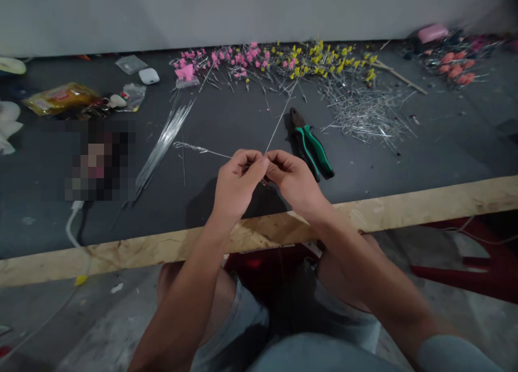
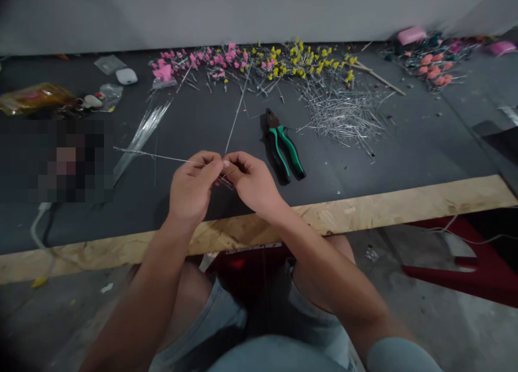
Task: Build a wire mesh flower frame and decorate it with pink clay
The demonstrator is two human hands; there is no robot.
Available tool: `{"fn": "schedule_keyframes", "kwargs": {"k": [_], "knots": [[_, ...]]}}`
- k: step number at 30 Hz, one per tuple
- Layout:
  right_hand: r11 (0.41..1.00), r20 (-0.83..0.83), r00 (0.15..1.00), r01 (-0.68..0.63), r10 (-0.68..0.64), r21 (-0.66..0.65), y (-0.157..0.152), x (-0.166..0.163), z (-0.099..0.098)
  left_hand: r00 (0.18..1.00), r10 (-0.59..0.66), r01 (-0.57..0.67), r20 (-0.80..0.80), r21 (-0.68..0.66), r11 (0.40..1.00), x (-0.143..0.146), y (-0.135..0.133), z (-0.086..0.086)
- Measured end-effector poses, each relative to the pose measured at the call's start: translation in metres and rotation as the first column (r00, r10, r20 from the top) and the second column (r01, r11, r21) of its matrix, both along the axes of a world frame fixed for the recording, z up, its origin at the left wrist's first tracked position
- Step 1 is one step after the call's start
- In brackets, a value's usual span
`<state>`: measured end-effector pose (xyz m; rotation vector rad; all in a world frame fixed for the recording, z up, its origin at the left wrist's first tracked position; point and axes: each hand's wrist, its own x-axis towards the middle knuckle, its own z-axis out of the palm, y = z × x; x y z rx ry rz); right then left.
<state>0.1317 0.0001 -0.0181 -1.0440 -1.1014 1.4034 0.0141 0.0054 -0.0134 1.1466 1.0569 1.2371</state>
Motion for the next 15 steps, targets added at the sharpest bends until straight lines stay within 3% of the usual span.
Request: {"fn": "schedule_keyframes", "kwargs": {"k": [8, 15], "knots": [[0.994, 0.126, 0.988, 0.074, -0.084, 0.079, -0.0042, -0.0048, 0.0001, 0.999, 0.04, -0.039, 0.026, -0.011, 0.999, 0.0036, -0.0024, -0.0004], [0.994, 0.072, 0.992, 0.102, -0.104, 0.025, -0.0011, -0.0042, -0.0021, 0.987, 0.068, -0.059, -0.144, 0.071, 0.996, 0.0027, -0.0044, 0.0028]]}}
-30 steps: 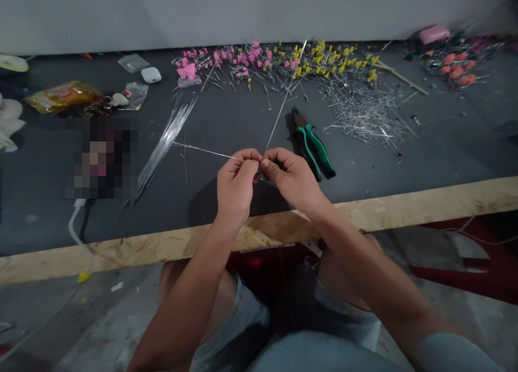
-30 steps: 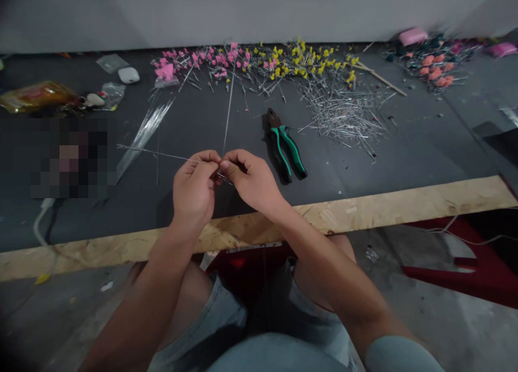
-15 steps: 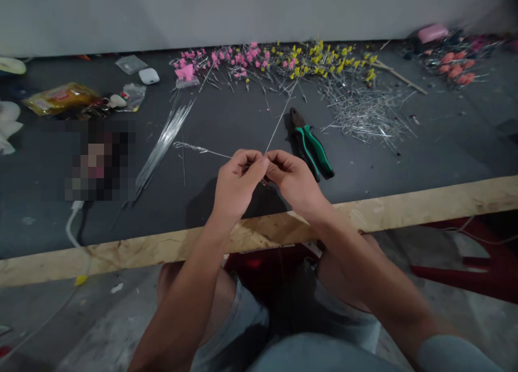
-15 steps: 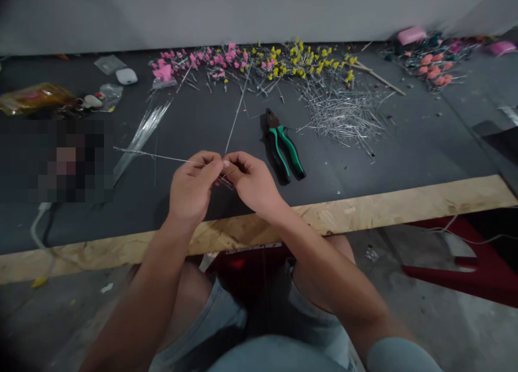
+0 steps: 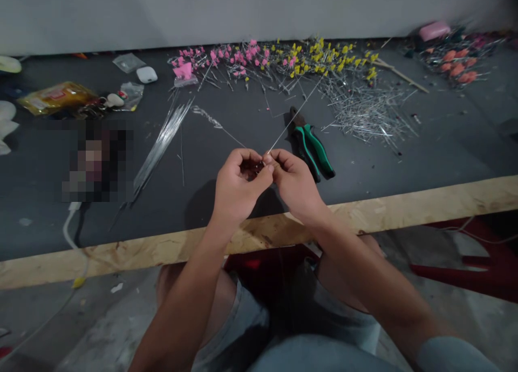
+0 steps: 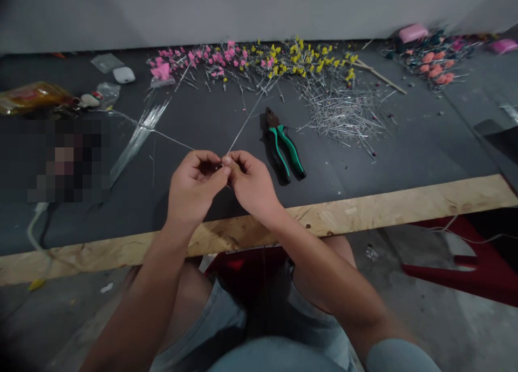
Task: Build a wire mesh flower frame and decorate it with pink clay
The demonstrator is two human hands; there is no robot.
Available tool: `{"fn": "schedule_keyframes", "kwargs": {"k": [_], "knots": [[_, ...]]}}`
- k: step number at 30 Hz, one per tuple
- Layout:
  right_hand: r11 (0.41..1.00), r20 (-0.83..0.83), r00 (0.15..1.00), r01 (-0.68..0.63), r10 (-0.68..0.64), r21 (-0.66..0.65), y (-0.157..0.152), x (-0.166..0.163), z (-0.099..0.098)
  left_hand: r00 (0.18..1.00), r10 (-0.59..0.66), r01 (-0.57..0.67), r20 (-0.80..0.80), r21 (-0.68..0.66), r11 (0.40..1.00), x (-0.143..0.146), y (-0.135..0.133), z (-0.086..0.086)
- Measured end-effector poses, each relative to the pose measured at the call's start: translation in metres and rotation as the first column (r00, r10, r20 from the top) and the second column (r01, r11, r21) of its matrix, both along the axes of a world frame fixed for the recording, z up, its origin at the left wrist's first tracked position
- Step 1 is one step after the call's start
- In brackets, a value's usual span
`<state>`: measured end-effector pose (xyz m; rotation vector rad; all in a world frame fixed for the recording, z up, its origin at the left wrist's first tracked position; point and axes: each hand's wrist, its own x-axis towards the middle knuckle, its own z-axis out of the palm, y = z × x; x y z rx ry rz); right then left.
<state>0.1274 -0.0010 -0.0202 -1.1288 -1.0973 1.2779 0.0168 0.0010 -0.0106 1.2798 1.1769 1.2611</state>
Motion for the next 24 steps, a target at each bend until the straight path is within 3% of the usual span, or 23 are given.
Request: {"fn": "schedule_keyframes", "kwargs": {"k": [11, 19, 24], "knots": [[0.998, -0.096, 0.994, -0.047, 0.044, -0.031, 0.002, 0.006, 0.002, 0.989, -0.033, 0.037, -0.147, 0.027, 0.999, -0.016, -0.001, 0.003], [0.984, -0.103, 0.981, -0.17, 0.165, -0.043, 0.002, 0.014, 0.008, 0.949, -0.194, 0.201, -0.25, 0.002, 0.98, -0.033, 0.007, 0.013], [0.966, -0.139, 0.961, -0.249, 0.238, -0.067, 0.002, 0.018, 0.011, 0.915, -0.268, 0.319, -0.301, 0.135, 0.938, -0.042, 0.014, 0.011]]}}
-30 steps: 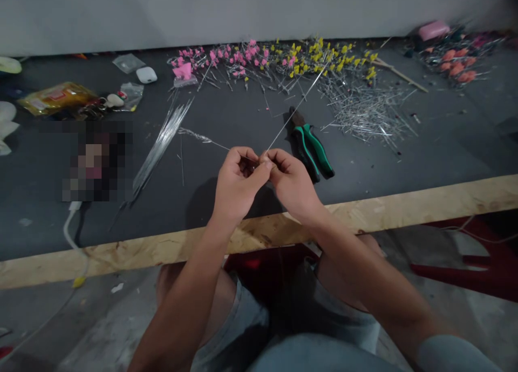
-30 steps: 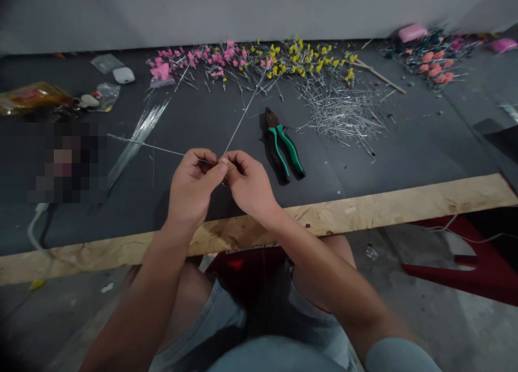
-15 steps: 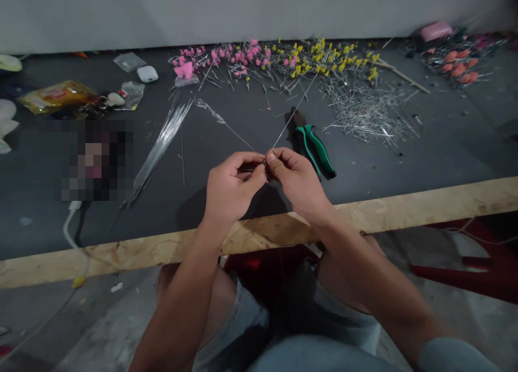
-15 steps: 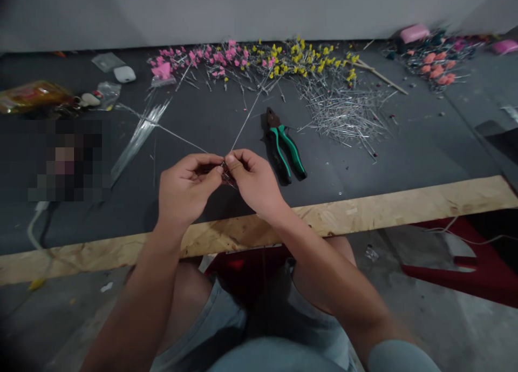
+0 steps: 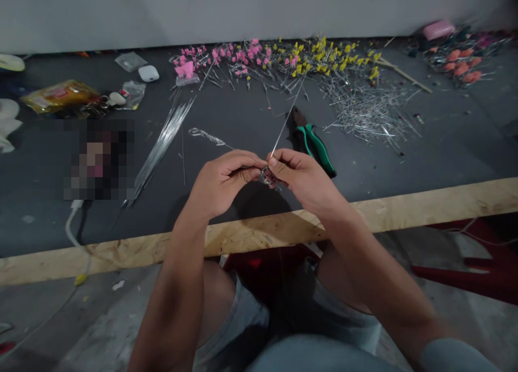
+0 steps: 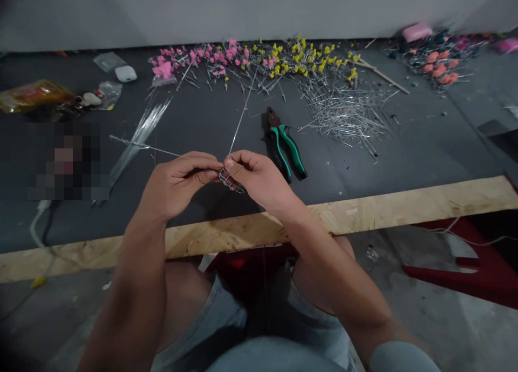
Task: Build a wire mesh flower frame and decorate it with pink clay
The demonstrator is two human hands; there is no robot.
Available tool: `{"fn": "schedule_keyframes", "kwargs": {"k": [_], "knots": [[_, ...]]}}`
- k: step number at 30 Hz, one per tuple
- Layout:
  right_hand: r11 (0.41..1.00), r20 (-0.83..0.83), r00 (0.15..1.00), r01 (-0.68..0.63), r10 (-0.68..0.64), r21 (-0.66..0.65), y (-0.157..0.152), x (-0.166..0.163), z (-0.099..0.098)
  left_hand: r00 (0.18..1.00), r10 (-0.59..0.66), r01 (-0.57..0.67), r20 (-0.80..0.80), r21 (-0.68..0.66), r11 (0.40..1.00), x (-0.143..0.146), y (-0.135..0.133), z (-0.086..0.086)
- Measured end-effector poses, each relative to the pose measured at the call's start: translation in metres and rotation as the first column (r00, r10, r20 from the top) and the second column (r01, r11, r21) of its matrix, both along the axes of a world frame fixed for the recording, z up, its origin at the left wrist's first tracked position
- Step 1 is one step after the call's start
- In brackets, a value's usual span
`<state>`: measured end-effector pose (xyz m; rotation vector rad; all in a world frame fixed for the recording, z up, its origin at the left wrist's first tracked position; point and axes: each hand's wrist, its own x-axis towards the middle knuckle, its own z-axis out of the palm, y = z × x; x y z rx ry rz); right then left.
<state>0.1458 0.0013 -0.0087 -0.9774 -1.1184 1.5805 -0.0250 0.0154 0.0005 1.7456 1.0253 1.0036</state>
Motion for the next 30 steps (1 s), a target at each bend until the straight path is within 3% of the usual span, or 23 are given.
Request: {"fn": "schedule_keyframes", "kwargs": {"k": [7, 13, 18, 21, 25, 30], "knots": [[0.992, -0.069, 0.991, -0.12, 0.117, -0.039, -0.005, 0.003, 0.005, 0.995, -0.076, 0.078, 0.061, -0.026, 0.997, -0.005, 0.003, -0.002], [0.985, -0.112, 0.982, -0.162, 0.154, -0.064, -0.01, 0.0, 0.011, 0.972, 0.046, -0.025, 0.231, -0.091, 0.996, 0.004, 0.0, -0.011], [0.996, -0.009, 0.998, 0.055, -0.055, 0.072, -0.006, -0.004, 0.003, 0.92, 0.231, -0.179, 0.317, -0.183, 0.967, 0.016, 0.0, -0.024], [0.953, 0.108, 0.969, 0.194, -0.224, 0.233, -0.003, -0.007, -0.003, 0.888, 0.33, -0.246, 0.321, -0.276, 0.929, 0.026, -0.002, -0.026], [0.89, 0.239, 0.899, 0.264, -0.367, 0.373, -0.001, -0.008, -0.006, 0.835, 0.364, -0.172, 0.413, -0.432, 0.885, 0.035, -0.007, -0.021], [0.868, 0.285, 0.873, 0.256, -0.397, 0.425, 0.0, -0.009, -0.009, 0.813, 0.384, -0.149, 0.437, -0.482, 0.863, 0.036, -0.011, -0.018]]}}
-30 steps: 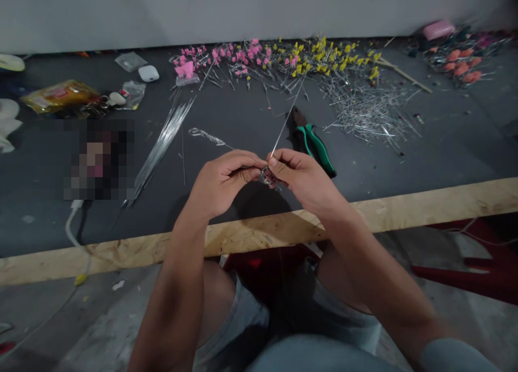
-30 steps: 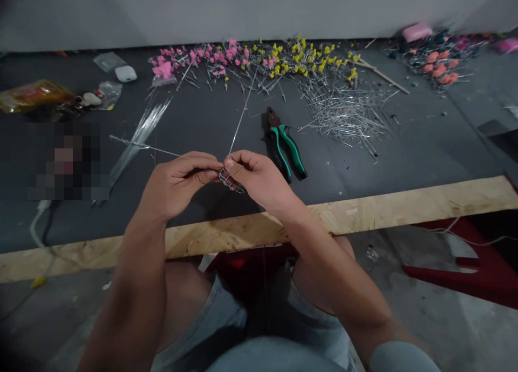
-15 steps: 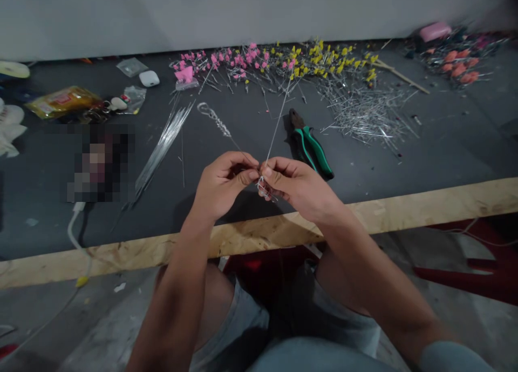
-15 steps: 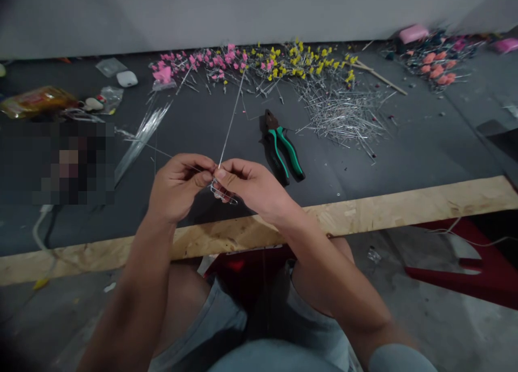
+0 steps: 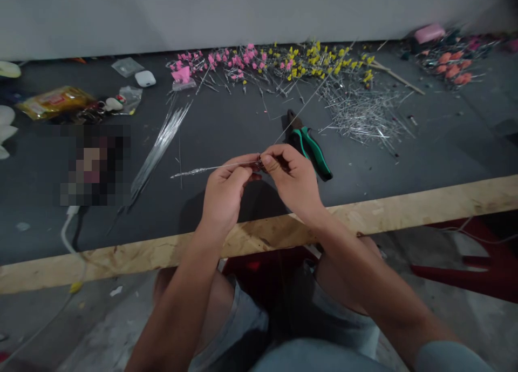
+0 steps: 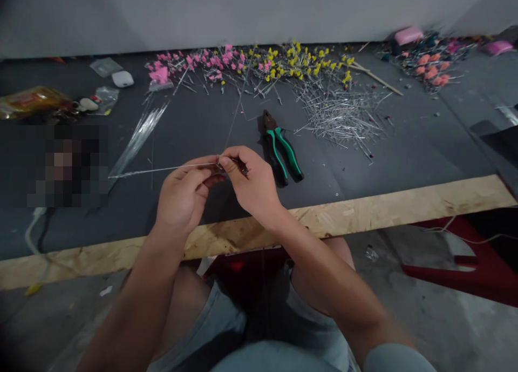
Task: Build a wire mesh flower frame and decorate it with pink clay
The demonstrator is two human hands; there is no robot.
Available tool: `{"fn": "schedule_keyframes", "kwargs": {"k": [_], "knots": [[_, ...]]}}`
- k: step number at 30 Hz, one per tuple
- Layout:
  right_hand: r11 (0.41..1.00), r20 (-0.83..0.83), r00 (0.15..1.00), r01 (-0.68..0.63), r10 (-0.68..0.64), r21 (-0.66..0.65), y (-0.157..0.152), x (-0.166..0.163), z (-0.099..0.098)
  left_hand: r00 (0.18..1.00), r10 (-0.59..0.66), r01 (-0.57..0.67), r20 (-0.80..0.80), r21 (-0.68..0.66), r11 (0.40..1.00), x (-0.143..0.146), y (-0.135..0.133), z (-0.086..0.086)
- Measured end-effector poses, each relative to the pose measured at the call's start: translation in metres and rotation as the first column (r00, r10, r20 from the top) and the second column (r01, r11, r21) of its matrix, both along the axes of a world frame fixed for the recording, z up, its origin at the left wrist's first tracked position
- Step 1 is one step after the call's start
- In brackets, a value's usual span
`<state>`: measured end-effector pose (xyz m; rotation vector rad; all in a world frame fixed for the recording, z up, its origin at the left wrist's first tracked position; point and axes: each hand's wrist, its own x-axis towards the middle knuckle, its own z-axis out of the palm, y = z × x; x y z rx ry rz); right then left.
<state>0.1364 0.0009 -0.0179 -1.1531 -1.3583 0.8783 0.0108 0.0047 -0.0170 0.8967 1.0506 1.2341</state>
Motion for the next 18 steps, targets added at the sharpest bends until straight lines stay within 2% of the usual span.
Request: {"fn": "schedule_keyframes", "kwargs": {"k": [8, 12, 18], "knots": [[0.999, 0.029, 0.999, -0.041, 0.041, -0.005, -0.001, -0.0036, -0.0053, 0.958, 0.122, -0.076, -0.261, 0.18, 0.981, 0.0004, -0.006, -0.0036], [0.998, 0.003, 0.998, -0.06, 0.06, -0.023, -0.0016, -0.0048, -0.0045, 0.898, 0.184, -0.085, -0.399, 0.253, 0.964, -0.0014, -0.0079, -0.001], [0.984, -0.134, 0.988, -0.098, 0.078, -0.149, 0.0008, -0.0049, -0.0036, 0.783, 0.286, -0.03, -0.552, 0.426, 0.904, -0.0011, -0.0074, 0.0027]]}}
